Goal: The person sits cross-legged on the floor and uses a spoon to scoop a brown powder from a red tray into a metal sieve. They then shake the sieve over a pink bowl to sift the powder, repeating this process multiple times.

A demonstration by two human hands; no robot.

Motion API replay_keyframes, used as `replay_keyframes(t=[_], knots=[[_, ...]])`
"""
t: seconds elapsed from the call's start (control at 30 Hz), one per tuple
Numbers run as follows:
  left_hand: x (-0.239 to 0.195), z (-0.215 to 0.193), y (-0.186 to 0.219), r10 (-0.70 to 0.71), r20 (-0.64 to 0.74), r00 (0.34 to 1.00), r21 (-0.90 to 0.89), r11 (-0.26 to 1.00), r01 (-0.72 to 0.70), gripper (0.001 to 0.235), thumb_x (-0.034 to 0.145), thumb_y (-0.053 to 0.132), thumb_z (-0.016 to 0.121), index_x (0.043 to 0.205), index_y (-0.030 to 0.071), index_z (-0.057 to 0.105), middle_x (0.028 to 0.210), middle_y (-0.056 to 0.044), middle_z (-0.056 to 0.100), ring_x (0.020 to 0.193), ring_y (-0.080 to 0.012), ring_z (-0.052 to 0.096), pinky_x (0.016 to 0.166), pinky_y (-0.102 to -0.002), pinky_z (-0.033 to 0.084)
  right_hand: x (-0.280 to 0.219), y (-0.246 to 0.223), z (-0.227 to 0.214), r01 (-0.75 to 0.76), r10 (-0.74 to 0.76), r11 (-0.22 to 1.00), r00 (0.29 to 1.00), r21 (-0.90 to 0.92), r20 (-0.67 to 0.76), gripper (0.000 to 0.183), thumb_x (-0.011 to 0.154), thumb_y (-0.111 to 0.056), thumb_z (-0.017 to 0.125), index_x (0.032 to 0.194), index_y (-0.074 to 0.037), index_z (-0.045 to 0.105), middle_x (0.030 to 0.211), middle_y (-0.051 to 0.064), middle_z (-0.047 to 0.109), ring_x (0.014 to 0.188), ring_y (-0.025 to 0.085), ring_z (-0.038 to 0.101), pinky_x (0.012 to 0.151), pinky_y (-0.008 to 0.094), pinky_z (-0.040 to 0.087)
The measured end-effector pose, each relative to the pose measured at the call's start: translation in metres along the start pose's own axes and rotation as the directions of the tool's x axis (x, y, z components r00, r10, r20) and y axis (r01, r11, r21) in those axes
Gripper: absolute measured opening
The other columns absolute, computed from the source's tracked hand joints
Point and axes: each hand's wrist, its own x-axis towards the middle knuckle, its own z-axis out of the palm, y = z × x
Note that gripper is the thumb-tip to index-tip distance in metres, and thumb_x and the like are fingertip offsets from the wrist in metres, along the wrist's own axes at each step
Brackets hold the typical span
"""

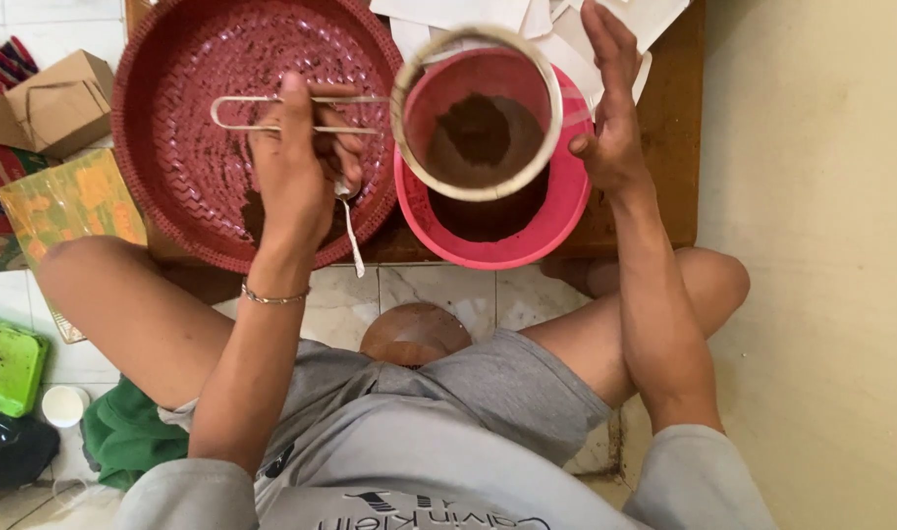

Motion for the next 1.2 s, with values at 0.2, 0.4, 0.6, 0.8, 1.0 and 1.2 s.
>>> replay_keyframes(t=[0.2,0.4,0.6,0.8,1.0,1.2], knots=[[0.002,0.001,0.000,-0.020,-0.002,1.000,0.050,0.999,0.020,0.048,0.107,0.040,0.045,0.111,0.000,0.070,0.068,-0.004,0.065,0.043,-0.0082,0.054,0.039,-0.020,0.044,-0.002,0.009,-0.004,-0.028,0.028,0.999,1.000,-0.022,0.011,0.107,0.082,-0.088,0.039,0.165,-0.022,0.026,0.165,0.006,0.025,0.153,0.031,0.024,0.129,0.056,0.025],[0.007,-0.001,0.003,-0.015,0.053,0.998,0.084,0.996,0.011,0.046,0.111,0.033,0.040,0.107,-0.002,0.070,0.064,-0.003,0.062,0.041,-0.0087,0.053,0.038,-0.019,0.048,0.001,0.006,-0.002,-0.026,0.026,0.998,1.000,-0.051,0.013,0.104,0.084,-0.088,0.039,0.165,-0.023,0.027,0.163,0.006,0.027,0.152,0.030,0.026,0.128,0.052,0.026],[0.012,0.001,0.005,-0.078,0.016,0.997,0.080,0.994,0.076,0.046,0.106,0.039,0.046,0.106,0.001,0.071,0.064,-0.003,0.062,0.042,-0.0075,0.052,0.040,-0.019,0.046,0.001,0.005,0.001,-0.010,0.010,1.000,1.000,-0.019,0.027,0.108,0.079,-0.084,0.049,0.165,-0.025,0.025,0.165,0.005,0.024,0.155,0.030,0.023,0.133,0.055,0.025],[0.020,-0.010,-0.002,-0.040,0.095,0.995,0.104,0.994,0.030,0.047,0.110,0.035,0.040,0.108,-0.001,0.070,0.067,-0.005,0.065,0.042,-0.0095,0.056,0.039,-0.019,0.049,-0.001,0.002,-0.001,-0.045,0.046,0.999,0.999,-0.030,0.021,0.090,0.094,-0.062,0.065,0.165,-0.022,0.026,0.166,0.006,0.023,0.158,0.029,0.024,0.133,0.052,0.027],[0.023,-0.011,0.000,-0.047,0.111,0.993,0.057,0.998,0.041,0.047,0.110,0.036,0.041,0.110,-0.001,0.070,0.069,-0.005,0.065,0.045,-0.0093,0.056,0.042,-0.019,0.050,-0.001,0.010,0.000,-0.015,0.017,0.999,0.998,-0.033,0.054,0.109,0.081,-0.086,0.042,0.166,-0.020,0.024,0.166,0.007,0.023,0.156,0.031,0.022,0.133,0.054,0.024],[0.026,-0.015,-0.003,-0.006,0.076,0.997,0.054,0.999,0.002,0.047,0.108,0.038,0.043,0.113,-0.001,0.069,0.070,-0.005,0.064,0.046,-0.0090,0.055,0.042,-0.020,0.048,-0.002,0.009,0.001,-0.011,0.014,0.998,0.998,-0.064,0.057,0.107,0.083,-0.088,0.037,0.166,-0.022,0.023,0.168,0.005,0.023,0.158,0.030,0.020,0.137,0.057,0.020]])
